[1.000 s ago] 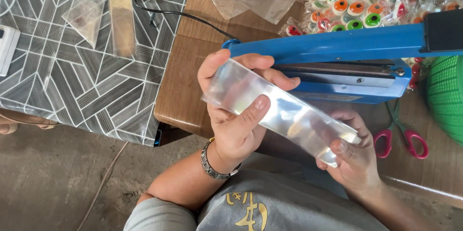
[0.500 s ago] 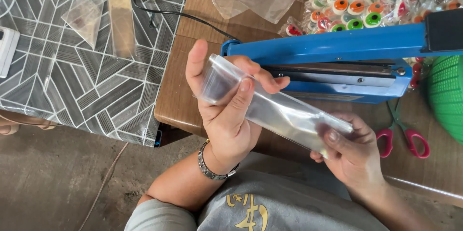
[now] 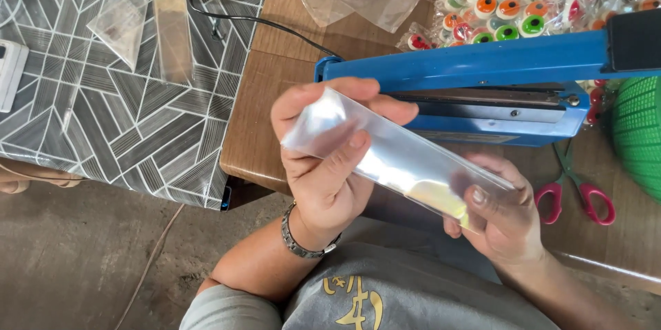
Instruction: Manually placing small candies into plastic bags, sealing them with a heat sealer, and trimming the excess plastic with scissors.
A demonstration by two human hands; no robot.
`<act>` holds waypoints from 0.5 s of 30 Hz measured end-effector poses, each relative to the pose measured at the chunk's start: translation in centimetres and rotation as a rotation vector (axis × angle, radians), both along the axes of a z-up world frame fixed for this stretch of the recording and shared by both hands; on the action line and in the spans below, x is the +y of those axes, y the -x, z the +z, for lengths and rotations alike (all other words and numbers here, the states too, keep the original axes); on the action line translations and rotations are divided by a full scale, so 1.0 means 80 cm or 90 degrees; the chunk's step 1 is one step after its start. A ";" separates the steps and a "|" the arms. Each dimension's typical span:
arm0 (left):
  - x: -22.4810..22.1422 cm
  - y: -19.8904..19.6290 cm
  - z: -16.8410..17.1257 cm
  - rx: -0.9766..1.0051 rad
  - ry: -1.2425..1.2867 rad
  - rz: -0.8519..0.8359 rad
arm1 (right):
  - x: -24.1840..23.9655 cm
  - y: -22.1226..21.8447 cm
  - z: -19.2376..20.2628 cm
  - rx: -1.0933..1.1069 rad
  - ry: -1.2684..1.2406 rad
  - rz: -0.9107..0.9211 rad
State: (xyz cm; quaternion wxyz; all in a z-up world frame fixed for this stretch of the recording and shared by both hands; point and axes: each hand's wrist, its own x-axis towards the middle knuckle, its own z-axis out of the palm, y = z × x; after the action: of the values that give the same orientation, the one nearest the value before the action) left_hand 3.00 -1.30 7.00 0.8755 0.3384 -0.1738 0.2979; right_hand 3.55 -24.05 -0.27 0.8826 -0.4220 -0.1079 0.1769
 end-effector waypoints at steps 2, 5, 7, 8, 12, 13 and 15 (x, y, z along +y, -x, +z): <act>0.006 -0.001 -0.001 0.006 -0.002 0.021 | 0.000 -0.003 0.003 0.013 0.017 -0.019; 0.010 -0.003 0.000 0.043 0.032 0.026 | 0.000 -0.003 0.009 -0.022 0.015 0.000; 0.007 -0.005 0.007 -0.024 -0.017 -0.002 | 0.003 -0.004 0.013 -0.024 0.009 0.032; 0.007 -0.004 0.005 -0.025 -0.017 -0.003 | 0.001 -0.004 0.013 -0.025 0.010 0.031; 0.011 -0.002 -0.003 -0.006 0.008 0.013 | -0.002 -0.003 0.013 -0.009 0.024 0.028; 0.012 0.000 -0.006 -0.009 0.010 0.010 | -0.003 -0.002 0.013 0.000 0.007 0.030; 0.010 -0.001 0.005 -0.014 -0.020 0.011 | 0.000 -0.003 0.011 -0.015 -0.010 0.052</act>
State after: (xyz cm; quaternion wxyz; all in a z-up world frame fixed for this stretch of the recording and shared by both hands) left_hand 3.06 -0.51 7.39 0.8658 0.3501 -0.1848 0.3061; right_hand 3.76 -24.08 0.58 0.8767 -0.4122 -0.1365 0.2069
